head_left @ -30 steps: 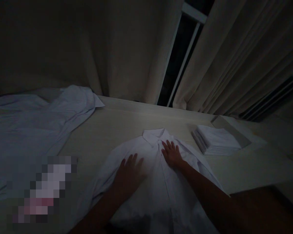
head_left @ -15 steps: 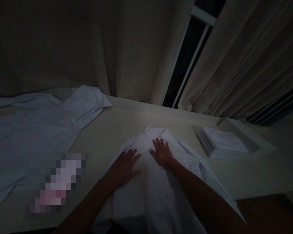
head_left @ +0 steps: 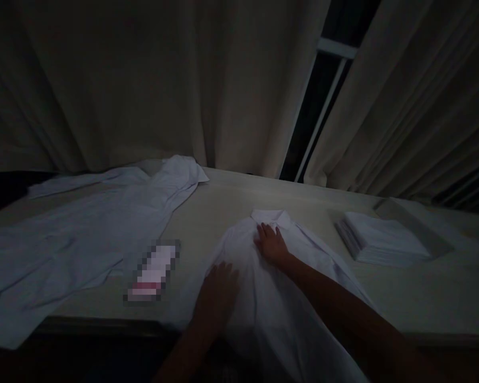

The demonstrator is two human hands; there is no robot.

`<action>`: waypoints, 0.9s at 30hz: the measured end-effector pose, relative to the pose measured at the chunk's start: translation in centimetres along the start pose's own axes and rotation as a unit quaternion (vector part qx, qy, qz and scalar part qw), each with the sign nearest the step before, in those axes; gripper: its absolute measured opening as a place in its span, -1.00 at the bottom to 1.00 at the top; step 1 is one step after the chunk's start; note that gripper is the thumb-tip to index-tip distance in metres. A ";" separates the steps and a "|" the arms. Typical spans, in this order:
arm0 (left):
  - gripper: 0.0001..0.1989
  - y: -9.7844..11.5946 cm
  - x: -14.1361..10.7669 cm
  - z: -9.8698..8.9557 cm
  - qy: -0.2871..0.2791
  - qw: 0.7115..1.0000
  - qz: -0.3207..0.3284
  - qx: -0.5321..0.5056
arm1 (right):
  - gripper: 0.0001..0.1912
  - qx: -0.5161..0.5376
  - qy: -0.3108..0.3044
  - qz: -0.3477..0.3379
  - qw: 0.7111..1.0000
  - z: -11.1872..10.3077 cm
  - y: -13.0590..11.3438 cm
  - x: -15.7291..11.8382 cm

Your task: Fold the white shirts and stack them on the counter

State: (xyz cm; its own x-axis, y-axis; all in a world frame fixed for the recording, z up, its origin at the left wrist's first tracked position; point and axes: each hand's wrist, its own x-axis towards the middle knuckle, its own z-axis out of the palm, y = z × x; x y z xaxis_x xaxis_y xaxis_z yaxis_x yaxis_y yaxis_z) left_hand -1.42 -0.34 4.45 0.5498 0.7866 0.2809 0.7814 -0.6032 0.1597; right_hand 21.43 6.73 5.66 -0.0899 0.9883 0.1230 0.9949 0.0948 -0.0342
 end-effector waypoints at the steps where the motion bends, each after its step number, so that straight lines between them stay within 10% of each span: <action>1: -0.71 0.6 -1.2 -0.4 0.007 1.000 -0.020 -0.018 | -0.39 0.013 0.023 -0.009 1.000 -0.3 -0.9 -1.1; 5: -0.74 2.5 -7.5 0.2 0.009 0.972 -0.206 -0.112 | -0.40 0.051 0.064 0.022 0.996 -0.1 -2.3 -6.4; 9: -0.58 2.1 -12.2 3.9 0.017 0.866 -0.437 -0.242 | -0.39 0.059 0.028 0.067 0.996 1.5 -0.5 -9.7; 16: -0.43 -0.1 -11.8 6.1 0.032 0.847 -0.485 -0.216 | -0.33 0.074 0.030 0.080 0.994 2.7 0.5 -10.7; 22: -0.64 0.7 -13.0 2.5 -0.024 0.842 -0.483 -0.238 | -0.32 0.103 0.025 0.086 0.991 2.5 0.4 -10.9; 27: -0.61 0.4 -12.7 -6.1 0.050 0.847 -0.463 -0.256 | -0.31 0.112 0.030 0.082 0.990 2.7 0.4 -10.8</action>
State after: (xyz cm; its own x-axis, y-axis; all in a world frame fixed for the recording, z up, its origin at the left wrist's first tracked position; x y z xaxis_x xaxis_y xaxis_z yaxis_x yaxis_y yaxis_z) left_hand -9.84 -11.39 6.75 -0.2756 0.9545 -0.1144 0.6203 0.2674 0.7374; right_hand 22.72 -3.62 1.64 0.0810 0.9845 0.1556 0.9602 -0.0352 -0.2770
